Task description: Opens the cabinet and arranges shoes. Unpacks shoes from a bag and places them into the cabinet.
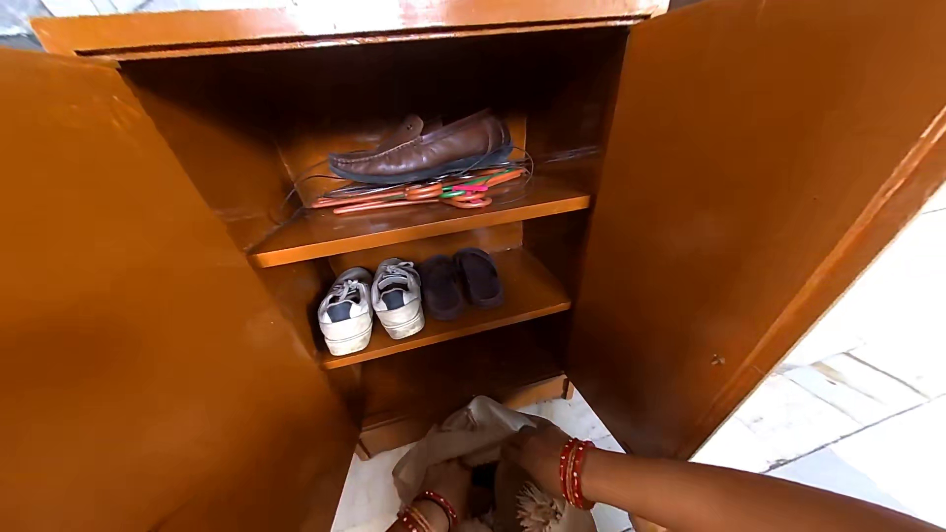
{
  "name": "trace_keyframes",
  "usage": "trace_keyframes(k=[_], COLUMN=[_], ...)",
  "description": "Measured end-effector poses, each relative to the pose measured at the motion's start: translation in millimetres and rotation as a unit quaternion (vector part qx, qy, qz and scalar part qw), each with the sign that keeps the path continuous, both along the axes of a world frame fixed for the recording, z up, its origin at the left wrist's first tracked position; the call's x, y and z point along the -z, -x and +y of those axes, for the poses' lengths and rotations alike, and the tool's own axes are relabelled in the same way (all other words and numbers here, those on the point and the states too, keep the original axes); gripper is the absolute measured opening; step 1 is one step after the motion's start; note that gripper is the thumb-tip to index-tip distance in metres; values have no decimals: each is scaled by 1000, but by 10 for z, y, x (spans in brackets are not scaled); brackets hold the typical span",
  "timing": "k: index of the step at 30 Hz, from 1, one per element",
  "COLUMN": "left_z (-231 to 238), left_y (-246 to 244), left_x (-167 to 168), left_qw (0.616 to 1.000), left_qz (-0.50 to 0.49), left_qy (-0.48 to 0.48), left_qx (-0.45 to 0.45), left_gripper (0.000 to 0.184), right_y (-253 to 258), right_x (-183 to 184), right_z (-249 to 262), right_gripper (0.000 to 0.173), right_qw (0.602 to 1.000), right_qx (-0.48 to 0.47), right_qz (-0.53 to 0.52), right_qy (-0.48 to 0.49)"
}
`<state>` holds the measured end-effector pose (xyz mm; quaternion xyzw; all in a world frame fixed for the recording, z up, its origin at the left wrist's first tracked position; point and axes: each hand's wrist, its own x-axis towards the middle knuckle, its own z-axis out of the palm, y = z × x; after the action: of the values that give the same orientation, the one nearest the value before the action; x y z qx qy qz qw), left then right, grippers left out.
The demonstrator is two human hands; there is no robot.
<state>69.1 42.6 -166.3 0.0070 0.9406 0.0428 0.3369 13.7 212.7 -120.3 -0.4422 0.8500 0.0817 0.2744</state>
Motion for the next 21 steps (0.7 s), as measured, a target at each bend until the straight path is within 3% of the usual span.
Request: trace_keyframes(k=[3,6,12,17,21], left_z=[100,2,96,-249,-651], left_y=[-106,-140,-103,-4,32], left_x=[-126,52,-602,-1364,-1786], left_qw=[997,999,998,971,910], left_qz=[-67,-25,50,224,373], left_qy=[31,18,-23,-66,-144], left_qx=[-13,-19,-5,-50,-106], left_gripper=[56,44,37,35,29], right_y=[37,28,115,126,189], right_x=[-2,19,-68,-438,-503], right_z=[3,61,157,197,308], right_gripper=[49,45,40,31,20], right_qw=[999,997,999,976,883], right_qx=[36,68,40,-32,-12], right_qz=[15,4,9,27,18], right_qy=[-36,-45,29,214,469])
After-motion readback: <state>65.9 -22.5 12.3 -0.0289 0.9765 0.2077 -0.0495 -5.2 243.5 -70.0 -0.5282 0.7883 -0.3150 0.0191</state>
